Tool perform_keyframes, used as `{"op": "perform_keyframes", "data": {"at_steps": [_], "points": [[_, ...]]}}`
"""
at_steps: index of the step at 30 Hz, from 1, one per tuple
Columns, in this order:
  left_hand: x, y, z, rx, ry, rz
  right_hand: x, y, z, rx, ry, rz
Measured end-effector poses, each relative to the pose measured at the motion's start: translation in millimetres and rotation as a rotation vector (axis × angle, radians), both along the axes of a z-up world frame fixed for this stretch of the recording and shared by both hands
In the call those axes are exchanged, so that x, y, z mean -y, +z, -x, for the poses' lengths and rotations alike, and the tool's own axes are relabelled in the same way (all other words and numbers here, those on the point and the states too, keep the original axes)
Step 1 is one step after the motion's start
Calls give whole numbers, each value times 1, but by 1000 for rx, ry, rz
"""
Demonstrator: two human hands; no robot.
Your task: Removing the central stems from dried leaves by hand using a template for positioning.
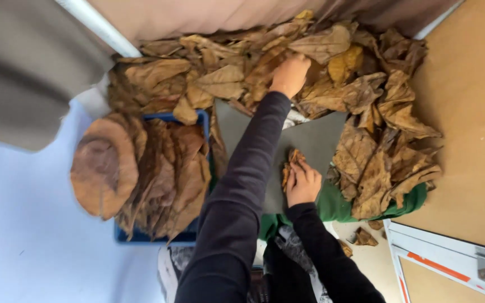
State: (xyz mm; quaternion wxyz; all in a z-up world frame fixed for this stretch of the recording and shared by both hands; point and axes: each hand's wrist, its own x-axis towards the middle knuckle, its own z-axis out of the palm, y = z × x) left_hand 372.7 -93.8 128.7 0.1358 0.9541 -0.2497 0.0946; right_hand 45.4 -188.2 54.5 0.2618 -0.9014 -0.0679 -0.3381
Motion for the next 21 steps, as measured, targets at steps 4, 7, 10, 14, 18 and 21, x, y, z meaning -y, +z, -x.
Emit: {"op": "perform_keyframes", "data": {"at_steps": [4,7,10,14,18,21], "points": [[15,-74,-14,235,-92,-227,2,-3,3,-53,6,-28],[4,-75,-20,137,-55,-153,0,-1,0,-81,-2,-26],[-15,-49,-18,29,-64,-52,-1,2,1,-75,13,-17],[-39,4,-15,166,18,176,1,4,2,-58,1,-5],[-65,56,-12,316,279,712,0,4,3,-23,-7,15],[-94,113,28,510,227,877,-2,4,5,-10,-11,-2]]}}
